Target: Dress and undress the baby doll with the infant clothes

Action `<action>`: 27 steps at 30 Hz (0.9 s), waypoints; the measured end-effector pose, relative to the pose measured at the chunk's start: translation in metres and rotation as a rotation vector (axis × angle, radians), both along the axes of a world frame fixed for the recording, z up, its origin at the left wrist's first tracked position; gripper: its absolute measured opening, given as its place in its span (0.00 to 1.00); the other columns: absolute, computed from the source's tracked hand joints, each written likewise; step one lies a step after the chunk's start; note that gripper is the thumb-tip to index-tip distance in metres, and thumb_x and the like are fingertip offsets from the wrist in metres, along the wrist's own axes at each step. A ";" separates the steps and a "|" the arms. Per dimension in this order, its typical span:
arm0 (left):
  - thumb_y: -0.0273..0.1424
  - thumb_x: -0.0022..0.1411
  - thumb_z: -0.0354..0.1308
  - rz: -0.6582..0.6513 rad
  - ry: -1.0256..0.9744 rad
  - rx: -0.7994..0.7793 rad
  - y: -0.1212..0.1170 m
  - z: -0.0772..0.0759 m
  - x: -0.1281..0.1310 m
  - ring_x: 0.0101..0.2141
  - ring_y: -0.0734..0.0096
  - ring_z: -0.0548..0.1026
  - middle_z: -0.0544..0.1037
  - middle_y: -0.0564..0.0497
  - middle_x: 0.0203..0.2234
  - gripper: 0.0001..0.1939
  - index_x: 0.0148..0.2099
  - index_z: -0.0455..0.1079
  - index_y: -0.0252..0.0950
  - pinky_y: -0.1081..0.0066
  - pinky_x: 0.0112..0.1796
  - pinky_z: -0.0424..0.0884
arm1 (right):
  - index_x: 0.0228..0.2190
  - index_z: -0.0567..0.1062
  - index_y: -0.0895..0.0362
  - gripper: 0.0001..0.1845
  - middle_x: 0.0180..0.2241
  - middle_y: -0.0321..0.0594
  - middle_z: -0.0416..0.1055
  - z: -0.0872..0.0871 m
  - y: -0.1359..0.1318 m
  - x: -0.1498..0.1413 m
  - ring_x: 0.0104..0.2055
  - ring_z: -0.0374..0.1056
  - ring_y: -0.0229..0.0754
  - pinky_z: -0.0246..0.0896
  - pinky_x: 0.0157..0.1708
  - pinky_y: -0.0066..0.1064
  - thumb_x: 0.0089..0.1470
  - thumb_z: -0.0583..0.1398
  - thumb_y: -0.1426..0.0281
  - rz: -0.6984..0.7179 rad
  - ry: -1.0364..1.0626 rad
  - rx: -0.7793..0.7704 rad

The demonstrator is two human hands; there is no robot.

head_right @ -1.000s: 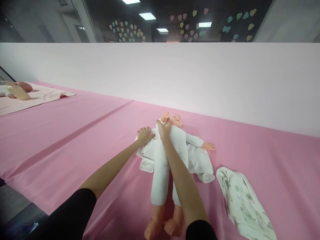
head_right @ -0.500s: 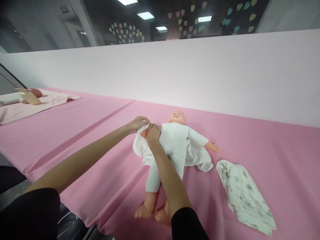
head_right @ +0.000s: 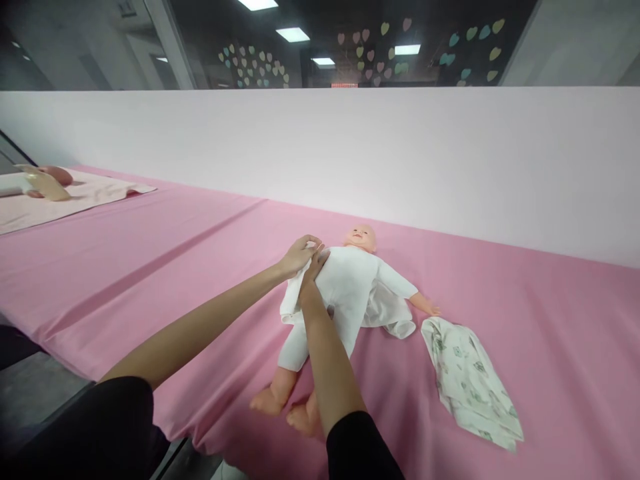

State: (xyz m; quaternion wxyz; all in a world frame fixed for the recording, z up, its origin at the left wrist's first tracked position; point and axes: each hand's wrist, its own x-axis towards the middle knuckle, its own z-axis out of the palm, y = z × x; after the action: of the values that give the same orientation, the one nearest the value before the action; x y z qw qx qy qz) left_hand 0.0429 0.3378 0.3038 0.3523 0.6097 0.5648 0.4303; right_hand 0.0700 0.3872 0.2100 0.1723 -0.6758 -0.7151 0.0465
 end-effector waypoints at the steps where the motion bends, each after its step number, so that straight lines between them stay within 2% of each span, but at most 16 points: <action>1: 0.26 0.57 0.48 0.012 0.006 -0.023 0.000 0.000 -0.003 0.36 0.71 0.71 0.74 0.47 0.38 0.14 0.45 0.68 0.34 0.72 0.40 0.67 | 0.58 0.56 0.65 0.29 0.63 0.51 0.41 0.001 -0.002 0.001 0.66 0.29 0.51 0.20 0.62 0.52 0.53 0.48 0.79 0.011 0.002 -0.004; 5: 0.24 0.59 0.44 0.078 0.031 -0.101 -0.001 -0.004 -0.023 0.40 0.70 0.72 0.72 0.45 0.43 0.19 0.51 0.64 0.34 0.73 0.41 0.66 | 0.58 0.52 0.72 0.31 0.63 0.58 0.34 0.006 -0.009 0.005 0.65 0.25 0.55 0.21 0.60 0.56 0.52 0.46 0.77 0.071 0.044 -0.098; 7: 0.24 0.59 0.44 0.126 0.064 -0.131 -0.006 -0.015 -0.035 0.44 0.69 0.70 0.70 0.43 0.48 0.21 0.55 0.60 0.33 0.73 0.42 0.65 | 0.57 0.53 0.73 0.33 0.63 0.60 0.34 0.009 -0.011 0.009 0.65 0.25 0.58 0.24 0.59 0.58 0.50 0.50 0.73 0.108 0.065 -0.157; 9: 0.27 0.58 0.49 0.163 0.106 -0.187 -0.014 -0.028 -0.046 0.47 0.65 0.69 0.69 0.39 0.50 0.23 0.57 0.58 0.30 0.72 0.42 0.65 | 0.56 0.54 0.73 0.36 0.63 0.61 0.35 0.010 -0.013 0.013 0.65 0.26 0.60 0.26 0.59 0.57 0.47 0.55 0.70 0.151 0.080 -0.185; 11: 0.32 0.55 0.55 0.168 0.149 -0.254 -0.027 -0.041 -0.055 0.45 0.61 0.70 0.72 0.38 0.45 0.24 0.53 0.62 0.27 0.72 0.38 0.66 | 0.56 0.55 0.72 0.38 0.63 0.60 0.35 0.012 -0.018 0.016 0.65 0.26 0.58 0.25 0.60 0.54 0.44 0.58 0.69 0.186 0.109 -0.176; 14: 0.34 0.50 0.59 0.136 0.208 -0.305 -0.047 -0.049 -0.065 0.37 0.61 0.73 0.76 0.44 0.32 0.16 0.39 0.70 0.29 0.73 0.32 0.65 | 0.55 0.58 0.70 0.38 0.63 0.59 0.37 0.015 -0.033 0.016 0.65 0.25 0.56 0.23 0.60 0.53 0.42 0.60 0.71 0.191 0.185 -0.113; 15: 0.33 0.50 0.59 0.129 0.226 -0.307 -0.052 -0.049 -0.068 0.35 0.63 0.73 0.76 0.46 0.29 0.12 0.35 0.71 0.30 0.74 0.30 0.64 | 0.54 0.59 0.70 0.36 0.62 0.59 0.40 0.017 -0.040 0.014 0.65 0.27 0.56 0.24 0.60 0.53 0.42 0.59 0.72 0.191 0.222 -0.095; 17: 0.32 0.51 0.58 0.134 0.255 -0.297 -0.059 -0.045 -0.074 0.33 0.64 0.73 0.74 0.48 0.24 0.08 0.29 0.70 0.30 0.74 0.28 0.63 | 0.49 0.65 0.67 0.28 0.58 0.57 0.53 0.024 -0.056 0.012 0.63 0.39 0.54 0.35 0.60 0.51 0.44 0.57 0.72 0.221 0.310 -0.079; 19: 0.31 0.53 0.55 0.152 0.262 -0.285 -0.062 -0.039 -0.079 0.32 0.65 0.73 0.73 0.48 0.22 0.09 0.26 0.69 0.30 0.74 0.27 0.62 | 0.44 0.71 0.62 0.20 0.49 0.49 0.67 0.031 -0.073 0.016 0.56 0.57 0.48 0.50 0.55 0.43 0.47 0.55 0.72 0.298 0.402 -0.083; 21: 0.30 0.55 0.53 0.167 0.245 -0.277 -0.062 -0.035 -0.083 0.31 0.65 0.73 0.74 0.47 0.23 0.10 0.27 0.69 0.30 0.74 0.27 0.62 | 0.42 0.73 0.57 0.17 0.43 0.39 0.72 0.040 -0.089 0.029 0.47 0.66 0.40 0.59 0.49 0.33 0.49 0.54 0.69 0.363 0.481 -0.071; 24: 0.31 0.58 0.52 0.184 0.200 -0.276 -0.056 -0.030 -0.085 0.33 0.68 0.73 0.75 0.46 0.29 0.09 0.33 0.70 0.30 0.73 0.30 0.65 | 0.43 0.72 0.56 0.17 0.45 0.36 0.71 0.052 -0.105 0.068 0.47 0.66 0.36 0.59 0.48 0.28 0.49 0.54 0.69 0.307 0.538 0.017; 27: 0.35 0.60 0.52 0.205 0.167 -0.281 -0.043 -0.027 -0.080 0.37 0.69 0.72 0.74 0.44 0.38 0.13 0.42 0.67 0.30 0.69 0.35 0.67 | 0.41 0.72 0.58 0.17 0.47 0.41 0.69 0.059 -0.114 0.118 0.51 0.62 0.40 0.52 0.54 0.33 0.47 0.54 0.72 0.097 0.543 0.131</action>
State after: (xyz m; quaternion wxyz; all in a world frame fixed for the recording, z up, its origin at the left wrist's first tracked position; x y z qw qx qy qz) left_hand -0.0367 0.2951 0.2771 0.3401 0.5273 0.7059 0.3286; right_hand 0.1877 0.2735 0.2686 0.3984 -0.5912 -0.6756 0.1880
